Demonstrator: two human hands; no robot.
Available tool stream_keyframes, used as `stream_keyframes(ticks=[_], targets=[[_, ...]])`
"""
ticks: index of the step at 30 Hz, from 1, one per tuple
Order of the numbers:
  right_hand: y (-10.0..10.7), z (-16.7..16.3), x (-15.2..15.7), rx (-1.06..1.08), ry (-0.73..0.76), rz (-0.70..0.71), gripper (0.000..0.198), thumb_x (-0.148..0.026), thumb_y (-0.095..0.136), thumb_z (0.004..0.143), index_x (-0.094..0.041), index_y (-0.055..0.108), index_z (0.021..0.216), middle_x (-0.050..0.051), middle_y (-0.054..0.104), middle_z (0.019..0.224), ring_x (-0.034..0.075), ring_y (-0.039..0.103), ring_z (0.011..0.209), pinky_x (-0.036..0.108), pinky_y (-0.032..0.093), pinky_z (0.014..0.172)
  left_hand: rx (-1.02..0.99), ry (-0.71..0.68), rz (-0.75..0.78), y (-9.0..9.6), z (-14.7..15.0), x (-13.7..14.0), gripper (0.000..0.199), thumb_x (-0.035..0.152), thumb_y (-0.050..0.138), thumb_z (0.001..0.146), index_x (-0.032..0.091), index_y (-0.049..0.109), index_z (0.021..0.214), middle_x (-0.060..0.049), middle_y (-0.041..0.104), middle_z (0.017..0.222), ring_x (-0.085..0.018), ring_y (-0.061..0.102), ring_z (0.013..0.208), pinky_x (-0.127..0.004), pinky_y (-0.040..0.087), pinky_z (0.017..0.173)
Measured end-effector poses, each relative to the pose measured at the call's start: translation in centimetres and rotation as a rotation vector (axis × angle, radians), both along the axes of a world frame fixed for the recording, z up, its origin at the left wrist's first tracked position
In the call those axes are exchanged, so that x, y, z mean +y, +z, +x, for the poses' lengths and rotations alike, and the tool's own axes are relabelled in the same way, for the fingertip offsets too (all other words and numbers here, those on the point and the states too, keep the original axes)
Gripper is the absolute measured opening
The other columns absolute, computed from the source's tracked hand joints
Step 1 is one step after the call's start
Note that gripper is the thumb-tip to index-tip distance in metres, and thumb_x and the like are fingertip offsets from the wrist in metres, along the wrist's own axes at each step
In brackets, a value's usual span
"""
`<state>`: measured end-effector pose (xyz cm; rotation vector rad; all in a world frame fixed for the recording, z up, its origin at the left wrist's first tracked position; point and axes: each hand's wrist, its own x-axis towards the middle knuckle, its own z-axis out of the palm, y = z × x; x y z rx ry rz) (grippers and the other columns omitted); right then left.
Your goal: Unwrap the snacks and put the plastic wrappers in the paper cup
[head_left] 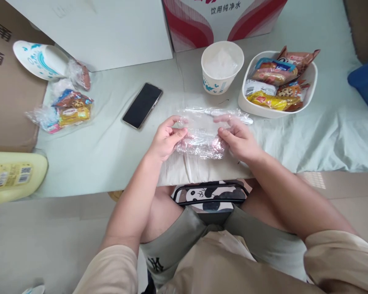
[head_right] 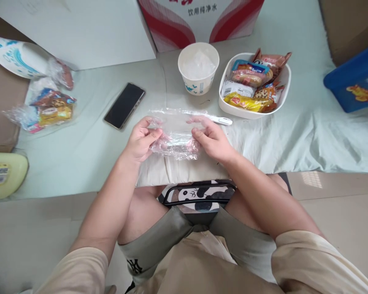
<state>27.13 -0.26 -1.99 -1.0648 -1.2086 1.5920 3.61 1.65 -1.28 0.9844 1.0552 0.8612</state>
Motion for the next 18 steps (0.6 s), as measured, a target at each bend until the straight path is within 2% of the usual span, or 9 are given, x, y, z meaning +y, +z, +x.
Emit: stream_keyframes(ticks=[3, 6, 8, 10, 12, 13, 16, 18], targets=[[-0.1, 0.2, 0.2, 0.128, -0.001, -0.011, 0.028, -0.05, 0.073, 0.083, -0.024, 0.064, 0.088, -0.003, 0.059, 0.063, 0.012, 0.053, 0.052, 0.027, 0.04, 0.05, -0.051, 0.015, -0.013, 0.4, -0.4, 0.2, 0.04, 0.044, 0.09, 0.066, 0.021, 0.065, 0.086, 0.003, 0.068, 0.064, -0.012, 0.062, 0.049, -0.021, 0.049, 0.045], [0.0, 0.5, 0.4, 0.16, 0.091, -0.032, 0.035, -0.055, 0.061, 0.084, -0.021, 0.065, 0.076, 0.003, 0.062, 0.068, 0.015, 0.055, 0.056, 0.03, 0.042, 0.051, -0.081, -0.01, -0.006, 0.6, -0.7, 0.6, 0.028, 0.039, 0.083, 0.066, 0.018, 0.066, 0.072, 0.002, 0.062, 0.058, -0.011, 0.058, 0.047, -0.022, 0.046, 0.045], [0.1, 0.6, 0.4, 0.063, 0.096, 0.006, 0.042, -0.058, 0.055, 0.087, -0.02, 0.064, 0.072, 0.004, 0.061, 0.068, 0.015, 0.053, 0.058, 0.031, 0.041, 0.052, -0.064, -0.048, 0.003, 0.4, -0.9, 0.7, 0.028, 0.045, 0.073, 0.073, 0.018, 0.068, 0.068, -0.002, 0.061, 0.058, -0.012, 0.056, 0.048, -0.024, 0.044, 0.044], [0.0, 0.5, 0.4, -0.12, 0.059, 0.061, 0.037, -0.053, 0.062, 0.087, -0.02, 0.06, 0.07, 0.003, 0.059, 0.069, 0.013, 0.05, 0.059, 0.029, 0.04, 0.054, 0.001, -0.073, 0.05, 0.1, -0.9, 0.7, 0.032, 0.048, 0.069, 0.078, 0.017, 0.068, 0.067, -0.004, 0.063, 0.063, -0.013, 0.057, 0.053, -0.025, 0.045, 0.047], [-0.1, 0.3, 0.3, -0.239, 0.01, 0.077, 0.025, -0.04, 0.074, 0.08, -0.022, 0.057, 0.081, -0.002, 0.056, 0.067, 0.011, 0.046, 0.056, 0.027, 0.037, 0.053, 0.087, -0.072, 0.107, -0.5, -0.8, 0.6, 0.025, 0.041, 0.078, 0.074, 0.018, 0.067, 0.075, -0.003, 0.067, 0.071, -0.012, 0.058, 0.058, -0.024, 0.046, 0.051], [-0.2, 0.2, 0.3, -0.248, -0.013, 0.065, 0.029, -0.034, 0.078, 0.076, -0.024, 0.056, 0.091, -0.004, 0.055, 0.067, 0.011, 0.044, 0.054, 0.026, 0.036, 0.052, 0.118, -0.063, 0.126, -0.7, -0.8, 0.5, 0.025, 0.034, 0.083, 0.07, 0.019, 0.067, 0.081, -0.001, 0.068, 0.075, -0.011, 0.059, 0.059, -0.023, 0.047, 0.053], [-0.4, -0.1, 0.4, -0.179, -0.1, 0.013, 0.053, -0.028, 0.079, 0.072, -0.028, 0.049, 0.115, -0.008, 0.054, 0.068, 0.012, 0.046, 0.054, 0.026, 0.036, 0.052, 0.144, -0.027, 0.123, -1.2, -0.5, 0.5, 0.045, 0.025, 0.085, 0.065, 0.022, 0.061, 0.102, 0.001, 0.071, 0.083, -0.012, 0.065, 0.066, -0.024, 0.053, 0.062], [-0.4, -0.1, 0.6, -0.194, -0.15, 0.008, 0.045, -0.029, 0.077, 0.073, -0.026, 0.053, 0.111, -0.005, 0.058, 0.072, 0.013, 0.051, 0.06, 0.027, 0.039, 0.056, 0.141, 0.016, 0.133, -1.3, -0.5, 0.7, 0.051, 0.026, 0.085, 0.066, 0.023, 0.058, 0.109, 0.0, 0.072, 0.089, -0.014, 0.07, 0.075, -0.026, 0.056, 0.069]])
